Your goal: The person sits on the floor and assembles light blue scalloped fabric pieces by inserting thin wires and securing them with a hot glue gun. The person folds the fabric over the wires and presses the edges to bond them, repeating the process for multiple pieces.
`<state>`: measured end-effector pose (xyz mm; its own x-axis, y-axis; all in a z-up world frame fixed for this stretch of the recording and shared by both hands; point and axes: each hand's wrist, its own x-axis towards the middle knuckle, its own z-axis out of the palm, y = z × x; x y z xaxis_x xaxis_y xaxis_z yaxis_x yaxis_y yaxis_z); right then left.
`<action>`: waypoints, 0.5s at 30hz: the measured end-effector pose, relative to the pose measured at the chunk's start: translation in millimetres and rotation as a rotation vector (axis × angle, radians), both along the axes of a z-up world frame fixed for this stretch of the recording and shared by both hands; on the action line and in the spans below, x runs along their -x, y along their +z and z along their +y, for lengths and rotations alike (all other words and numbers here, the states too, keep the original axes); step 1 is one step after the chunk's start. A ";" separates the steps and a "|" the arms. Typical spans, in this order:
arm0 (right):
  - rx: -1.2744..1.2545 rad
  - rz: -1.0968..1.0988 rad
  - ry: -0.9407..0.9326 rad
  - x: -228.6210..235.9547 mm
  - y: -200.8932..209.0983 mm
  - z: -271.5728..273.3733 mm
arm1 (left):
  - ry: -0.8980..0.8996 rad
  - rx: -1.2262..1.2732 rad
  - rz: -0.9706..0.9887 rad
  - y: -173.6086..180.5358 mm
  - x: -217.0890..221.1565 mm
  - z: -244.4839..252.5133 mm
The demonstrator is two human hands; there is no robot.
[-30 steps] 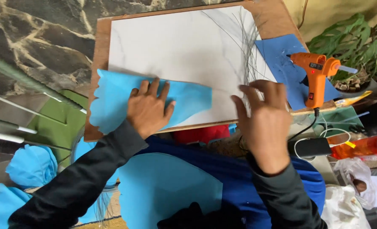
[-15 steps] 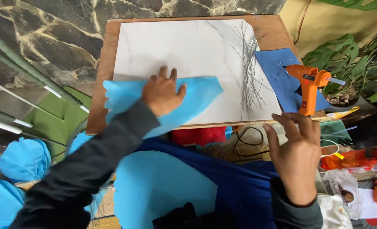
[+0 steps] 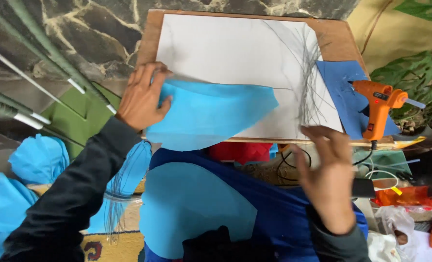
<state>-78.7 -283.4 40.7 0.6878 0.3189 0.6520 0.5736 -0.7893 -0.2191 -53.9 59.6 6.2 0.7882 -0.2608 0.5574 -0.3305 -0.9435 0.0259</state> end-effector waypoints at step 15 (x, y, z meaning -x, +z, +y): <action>0.397 0.121 0.186 -92.3 -25.7 91.7 | 0.049 0.002 -0.170 -31.1 40.3 -14.7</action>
<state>13.5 -191.8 14.9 0.6588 0.6534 0.3728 0.7027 -0.7114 0.0051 -94.2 44.9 -24.8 0.6945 -0.2234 0.6839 -0.2842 -0.9584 -0.0245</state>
